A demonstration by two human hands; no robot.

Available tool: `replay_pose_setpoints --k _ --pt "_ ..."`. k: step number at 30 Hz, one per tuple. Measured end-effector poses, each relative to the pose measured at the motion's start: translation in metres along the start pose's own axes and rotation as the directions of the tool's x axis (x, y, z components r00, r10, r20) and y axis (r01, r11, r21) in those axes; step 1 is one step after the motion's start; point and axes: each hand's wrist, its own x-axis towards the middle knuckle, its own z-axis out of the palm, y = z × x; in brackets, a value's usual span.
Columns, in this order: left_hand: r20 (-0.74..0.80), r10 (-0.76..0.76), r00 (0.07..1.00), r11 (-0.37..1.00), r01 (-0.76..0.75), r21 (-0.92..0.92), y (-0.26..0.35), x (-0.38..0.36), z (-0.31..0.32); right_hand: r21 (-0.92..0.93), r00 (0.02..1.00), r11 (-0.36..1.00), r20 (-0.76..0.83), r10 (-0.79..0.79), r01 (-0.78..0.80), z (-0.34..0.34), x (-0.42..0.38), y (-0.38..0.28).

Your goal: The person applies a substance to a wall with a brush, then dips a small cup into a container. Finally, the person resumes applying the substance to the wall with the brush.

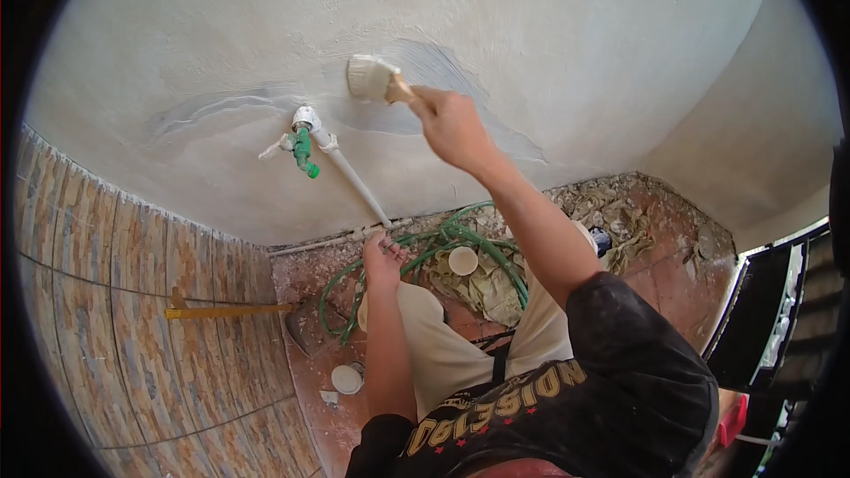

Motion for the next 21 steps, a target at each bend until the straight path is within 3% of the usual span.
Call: replay_pose_setpoints --k 2,6,8,11,13,15,17,18,21 --pt "-0.002 -0.002 1.000 1.000 0.002 -0.003 0.000 -0.003 -0.003 -0.006 0.984 0.984 -0.018 0.176 -0.176 -0.015 -0.003 0.034" --pt "0.037 0.006 0.999 1.000 -0.006 -0.001 0.004 -0.007 0.007 -0.114 0.907 0.924 -0.269 0.324 -0.364 -0.030 -0.075 0.122" --pt "0.056 -0.007 0.998 1.000 0.008 -0.018 -0.002 -0.004 0.006 -0.200 0.862 0.844 -0.216 0.458 -0.498 -0.035 -0.115 0.164" --pt "0.050 -0.017 0.999 1.000 0.017 0.007 0.000 -0.003 0.009 -0.131 0.854 0.850 -0.196 0.481 -0.509 -0.042 -0.121 0.130" --pt "0.042 -0.014 0.999 1.000 0.014 0.005 -0.002 0.002 0.004 -0.108 0.919 0.912 -0.035 0.394 -0.395 -0.042 -0.090 0.071" --pt "0.050 -0.012 0.999 1.000 0.011 0.020 -0.002 0.003 0.002 -0.079 0.976 0.974 0.026 0.217 -0.214 -0.030 -0.056 0.035" --pt "0.025 -0.008 1.000 1.000 0.007 0.007 -0.001 0.001 0.002 -0.088 1.000 0.996 -0.020 0.016 -0.018 -0.013 -0.020 0.026" --pt "0.024 -0.007 1.000 1.000 0.007 0.012 0.000 -0.001 0.003 -0.085 1.000 0.996 -0.023 0.019 -0.021 -0.019 -0.009 0.030" --pt "-0.047 0.015 0.999 1.000 -0.015 0.002 0.003 -0.004 0.004 -0.005 0.972 0.972 -0.009 0.234 -0.234 -0.037 -0.001 0.053"
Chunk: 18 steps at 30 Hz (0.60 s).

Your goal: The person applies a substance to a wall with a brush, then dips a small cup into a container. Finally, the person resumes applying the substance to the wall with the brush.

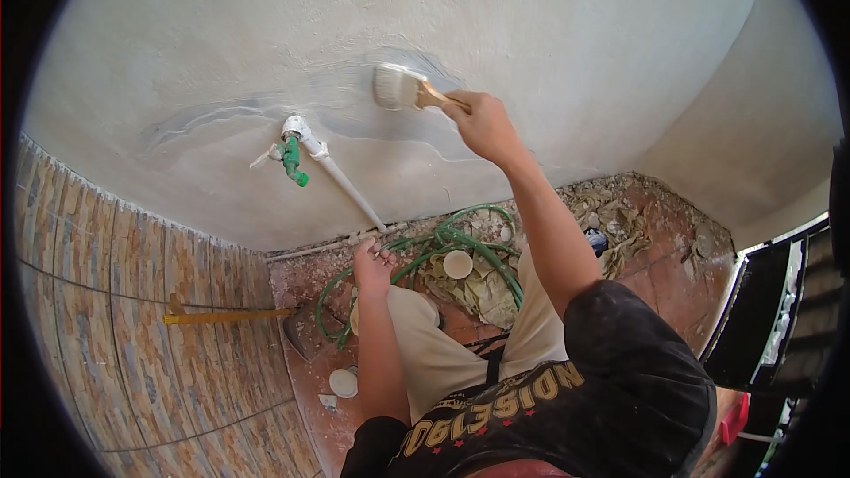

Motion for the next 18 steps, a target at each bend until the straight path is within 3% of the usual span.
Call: replay_pose_setpoints --k 4,6,9,11,13,15,18 --pt "0.056 -0.018 0.998 1.000 0.020 -0.021 0.001 -0.001 0.002 -0.051 0.952 0.967 -0.200 0.234 -0.248 -0.011 -0.048 0.088" --pt "0.066 -0.027 0.997 1.000 0.028 -0.007 -0.002 -0.005 0.001 -0.134 0.902 0.900 -0.192 0.388 -0.415 -0.002 -0.075 0.153" --pt "0.077 -0.026 0.997 1.000 0.027 -0.014 0.003 0.001 0.007 -0.171 0.848 0.830 -0.098 0.521 -0.530 -0.002 -0.092 0.162" --pt "0.060 -0.033 0.998 0.999 0.034 -0.020 0.002 -0.003 0.006 -0.260 0.962 0.928 -0.031 0.270 -0.268 0.000 -0.071 0.115" --pt "0.055 -0.025 0.998 1.000 0.025 0.000 0.003 -0.003 0.007 -0.080 0.998 0.995 -0.029 0.057 -0.059 -0.006 -0.045 0.020" --pt "0.059 -0.015 0.998 1.000 0.015 0.014 0.000 0.000 0.002 0.017 0.998 0.999 -0.042 -0.048 0.049 -0.008 -0.025 -0.047" --pt "0.084 0.002 0.996 1.000 -0.001 -0.013 -0.001 0.005 -0.009 -0.018 0.999 1.000 -0.049 -0.014 0.013 -0.015 0.005 -0.042"
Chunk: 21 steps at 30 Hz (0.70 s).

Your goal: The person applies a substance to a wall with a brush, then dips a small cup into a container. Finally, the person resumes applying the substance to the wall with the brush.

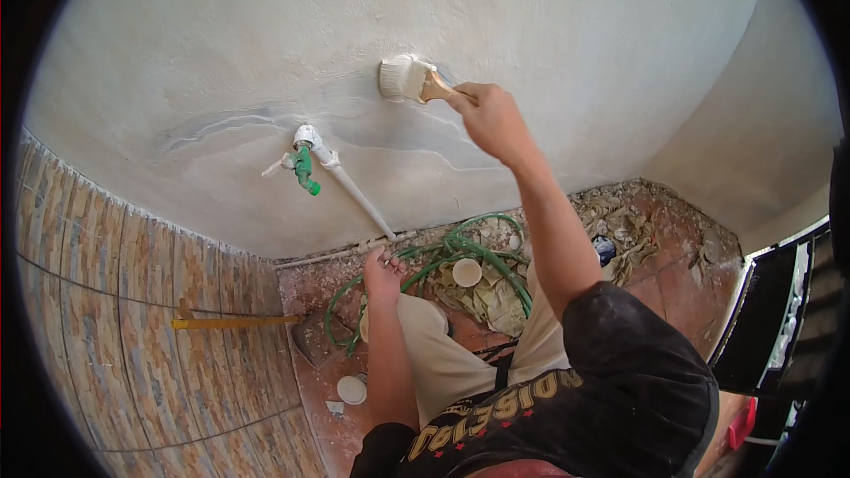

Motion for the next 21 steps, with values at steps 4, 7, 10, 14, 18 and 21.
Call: replay_pose_setpoints --k 4,7,10,14,18,21 --pt "-0.041 -0.033 0.999 0.999 0.031 -0.029 0.004 -0.001 0.003 -0.146 0.985 0.975 -0.061 0.160 -0.168 -0.019 -0.028 0.076" --pt "-0.007 -0.041 0.999 0.999 0.041 0.000 0.000 -0.007 0.005 -0.273 0.975 0.936 -0.049 0.217 -0.222 -0.025 -0.063 0.111" --pt "0.037 -0.051 0.998 0.997 0.048 0.055 -0.002 -0.002 0.014 -0.267 0.994 0.958 0.012 0.110 -0.103 -0.034 -0.044 0.054" --pt "0.030 -0.050 0.998 0.998 0.049 0.036 -0.001 -0.003 0.008 -0.134 0.999 0.990 0.035 -0.035 0.039 -0.024 -0.014 -0.006" --pt "-0.019 -0.036 0.999 0.999 0.036 0.012 0.003 -0.005 0.005 -0.109 0.999 0.993 -0.002 0.051 -0.051 0.000 -0.026 0.070" --pt "-0.019 -0.054 0.998 0.998 0.054 0.025 0.002 -0.009 0.009 -0.251 0.983 0.951 -0.061 0.173 -0.183 0.015 -0.074 0.186"
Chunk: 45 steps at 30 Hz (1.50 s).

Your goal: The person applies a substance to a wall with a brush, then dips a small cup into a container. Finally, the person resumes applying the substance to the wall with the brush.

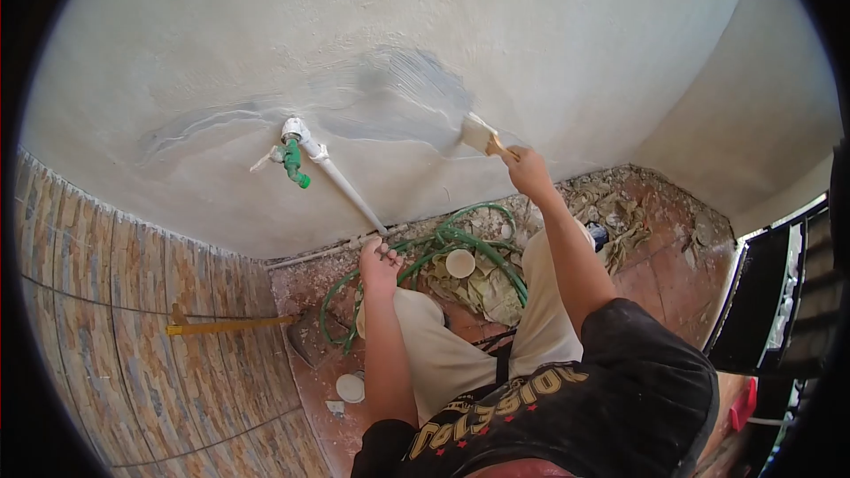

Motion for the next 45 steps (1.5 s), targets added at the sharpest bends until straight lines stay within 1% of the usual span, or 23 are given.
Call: replay_pose_setpoints --k 1,2,3,5,8,10,12,13,15,16,18,20,22,25,26,27,30,33,36,38,40,44,45 --pt "0.027 0.001 1.000 1.000 -0.001 0.011 -0.001 0.000 0.003 0.084 0.958 0.955 0.077 0.278 -0.284 0.002 -0.014 0.014" --pt "0.032 -0.010 0.999 1.000 0.009 0.017 -0.002 0.000 0.006 0.146 0.836 0.826 0.172 0.520 -0.544 0.003 -0.022 0.025" --pt "0.012 -0.010 1.000 1.000 0.010 0.019 -0.002 0.000 0.008 0.145 0.835 0.824 0.166 0.525 -0.548 0.016 -0.019 0.045" --pt "-0.012 -0.009 1.000 1.000 0.009 0.015 -0.002 0.001 0.009 0.533 0.744 0.563 0.213 0.633 -0.631 0.046 -0.008 0.081" --pt "0.028 -0.024 0.999 0.999 0.023 0.030 0.000 0.003 0.009 0.594 0.799 0.562 0.265 0.540 -0.576 0.036 0.025 0.004" --pt "-0.006 -0.020 1.000 0.999 0.021 0.036 0.001 0.003 0.007 0.699 0.802 0.414 0.413 0.433 -0.583 0.029 0.022 -0.044" --pt "0.012 -0.022 1.000 0.999 0.021 0.047 -0.001 0.008 0.004 0.697 0.882 0.544 0.413 0.228 -0.467 0.024 -0.003 -0.094" --pt "0.014 -0.021 1.000 0.998 0.020 0.054 -0.002 0.008 0.006 0.695 0.878 0.541 0.420 0.229 -0.473 0.021 -0.009 -0.114" --pt "-0.002 -0.027 1.000 0.996 0.027 0.079 -0.005 0.005 0.002 0.846 0.947 0.435 0.316 0.055 -0.308 0.020 -0.026 -0.138" --pt "0.011 -0.029 1.000 0.997 0.028 0.067 -0.005 0.006 0.000 0.848 0.944 0.425 0.322 0.063 -0.318 0.028 -0.033 -0.132" --pt "0.041 -0.022 0.999 0.999 0.020 0.049 -0.001 0.005 0.002 0.732 0.994 0.673 0.083 0.063 -0.104 0.048 -0.038 -0.104" --pt "-0.001 -0.025 1.000 0.999 0.025 0.048 0.001 0.002 0.007 0.702 0.812 0.420 0.427 0.397 -0.575 0.056 -0.047 -0.067" --pt "0.043 -0.037 0.998 0.998 0.035 0.048 -0.002 0.005 0.004 0.676 0.664 0.171 0.588 0.462 -0.717 0.067 -0.050 -0.014" --pt "0.082 -0.040 0.996 0.998 0.035 0.051 -0.001 0.008 0.005 0.758 0.695 0.119 0.508 0.509 -0.641 0.057 -0.036 -0.022" --pt "0.071 -0.043 0.997 0.997 0.039 0.060 -0.003 0.007 0.005 0.816 0.756 0.115 0.459 0.468 -0.567 0.054 -0.025 -0.032" --pt "0.069 -0.049 0.996 0.997 0.045 0.061 -0.005 0.005 0.003 0.866 0.807 0.103 0.405 0.430 -0.489 0.041 -0.014 -0.065" --pt "0.039 -0.041 0.998 0.998 0.039 0.057 -0.001 0.003 0.006 0.874 0.854 0.126 0.412 0.318 -0.469 -0.002 0.000 -0.147" --pt "0.037 -0.034 0.999 0.998 0.032 0.054 0.001 -0.003 0.011 0.937 0.949 0.162 0.314 0.000 -0.310 -0.005 -0.007 -0.161" --pt "0.067 -0.035 0.997 0.997 0.030 0.075 0.000 -0.001 0.006 0.920 0.922 0.052 0.388 0.003 -0.388 0.019 -0.019 -0.114" --pt "0.096 -0.032 0.995 0.998 0.026 0.063 0.000 0.001 0.005 0.885 0.853 0.025 0.440 0.281 -0.465 0.047 -0.028 -0.060" --pt "0.091 -0.041 0.995 0.998 0.036 0.055 -0.004 0.008 -0.002 0.834 0.718 -0.028 0.491 0.494 -0.551 0.068 -0.033 -0.014" --pt "0.048 -0.052 0.998 0.998 0.050 0.033 -0.002 0.005 0.006 0.833 0.773 -0.152 0.551 0.313 -0.532 0.053 -0.005 -0.020" --pt "0.050 -0.052 0.997 0.998 0.050 0.029 -0.002 0.006 0.007 0.839 0.802 -0.202 0.542 0.251 -0.505 0.034 0.006 -0.056"
